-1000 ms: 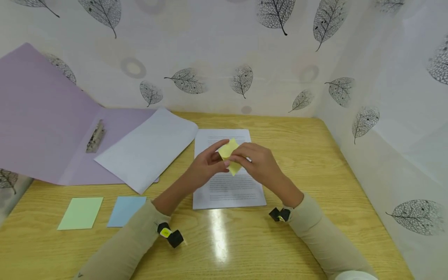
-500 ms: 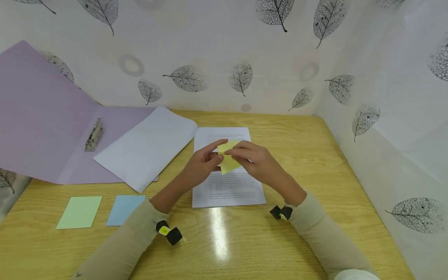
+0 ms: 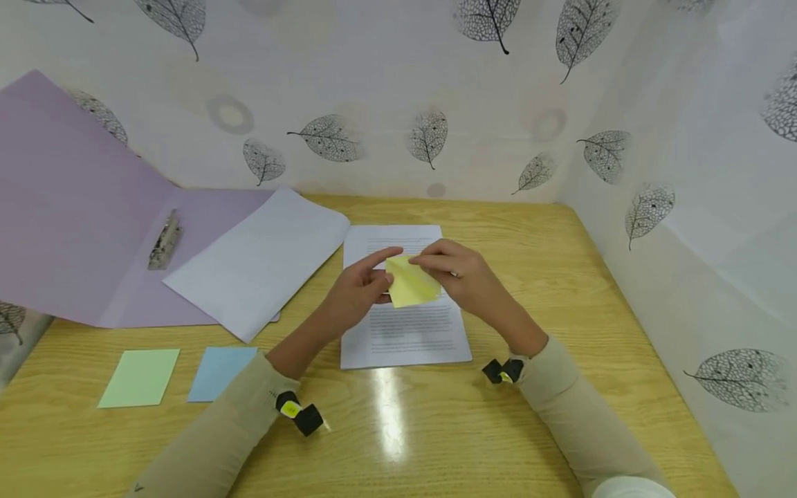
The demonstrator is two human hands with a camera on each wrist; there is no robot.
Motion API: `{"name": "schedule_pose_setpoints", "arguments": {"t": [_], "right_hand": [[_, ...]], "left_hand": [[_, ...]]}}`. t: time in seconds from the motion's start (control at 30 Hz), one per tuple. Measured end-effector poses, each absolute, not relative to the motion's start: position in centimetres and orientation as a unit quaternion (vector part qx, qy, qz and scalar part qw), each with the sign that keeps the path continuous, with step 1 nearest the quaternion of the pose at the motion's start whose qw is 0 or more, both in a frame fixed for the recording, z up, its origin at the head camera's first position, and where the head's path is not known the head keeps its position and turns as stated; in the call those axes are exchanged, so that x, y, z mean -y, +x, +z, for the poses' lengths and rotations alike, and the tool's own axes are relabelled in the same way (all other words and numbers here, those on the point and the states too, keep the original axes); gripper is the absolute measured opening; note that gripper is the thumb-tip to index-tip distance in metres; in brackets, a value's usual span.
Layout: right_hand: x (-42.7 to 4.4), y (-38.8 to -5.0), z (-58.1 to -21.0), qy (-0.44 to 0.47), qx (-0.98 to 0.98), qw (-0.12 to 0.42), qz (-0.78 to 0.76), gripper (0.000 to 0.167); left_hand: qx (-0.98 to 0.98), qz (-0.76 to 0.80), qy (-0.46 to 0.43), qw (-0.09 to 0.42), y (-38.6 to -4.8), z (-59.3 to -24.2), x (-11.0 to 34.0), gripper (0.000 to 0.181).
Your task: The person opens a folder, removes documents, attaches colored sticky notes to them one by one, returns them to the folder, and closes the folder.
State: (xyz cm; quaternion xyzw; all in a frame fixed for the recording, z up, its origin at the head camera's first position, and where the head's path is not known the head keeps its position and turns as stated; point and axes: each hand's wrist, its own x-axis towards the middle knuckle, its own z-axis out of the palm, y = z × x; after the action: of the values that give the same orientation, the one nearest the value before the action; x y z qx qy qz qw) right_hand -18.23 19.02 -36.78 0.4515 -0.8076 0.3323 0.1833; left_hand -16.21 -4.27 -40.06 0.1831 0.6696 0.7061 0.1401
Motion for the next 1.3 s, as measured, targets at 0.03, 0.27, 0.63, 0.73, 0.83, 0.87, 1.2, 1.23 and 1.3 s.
{"name": "schedule_pose_setpoints", "arguments": {"t": [0.03,0.27,0.63,0.73,0.83,0.87,1.2,1.23,1.3], "right_hand": [[-19.1,-18.3,-36.7,0.448,0.809,0.184,0.334,0.026],[-19.9,-18.7,-36.5,0.405,0.827,0.168,0.353,0.023],[-21.1,-19.0,-35.8,0.331,0.834,0.132,0.421,0.023],[-21.3,-19.1,-35.6,0.315,0.836,0.13,0.43,0.022],[-21.6,-19.2,-35.5,0.303,0.837,0.132,0.436,0.022],[-21.6,-19.2,-35.5,0.299,0.836,0.133,0.44,0.022],[-22.4,-19.5,-35.1,0.241,0.846,0.11,0.464,0.022],[-22.4,-19.5,-35.1,0.234,0.847,0.108,0.466,0.022],[-22.5,-19.5,-35.0,0.224,0.847,0.105,0.471,0.022]], "left_hand": [[-0.67,0.706,0.182,0.141,-16.2,-40.1,4.3,0.046],[-0.681,0.699,0.161,0.145,-16.4,-40.3,4.4,0.049],[-0.677,0.706,0.167,0.127,-16.8,-39.9,4.8,0.046],[-0.679,0.704,0.169,0.12,-16.8,-39.8,4.9,0.046],[-0.681,0.704,0.168,0.116,-16.8,-39.7,5.0,0.046],[-0.68,0.704,0.167,0.115,-16.8,-39.7,5.0,0.046],[-0.697,0.688,0.179,0.092,-17.1,-39.7,5.7,0.043],[-0.698,0.687,0.18,0.09,-17.1,-39.6,5.7,0.043],[-0.7,0.686,0.179,0.088,-17.1,-39.6,5.8,0.043]]}}
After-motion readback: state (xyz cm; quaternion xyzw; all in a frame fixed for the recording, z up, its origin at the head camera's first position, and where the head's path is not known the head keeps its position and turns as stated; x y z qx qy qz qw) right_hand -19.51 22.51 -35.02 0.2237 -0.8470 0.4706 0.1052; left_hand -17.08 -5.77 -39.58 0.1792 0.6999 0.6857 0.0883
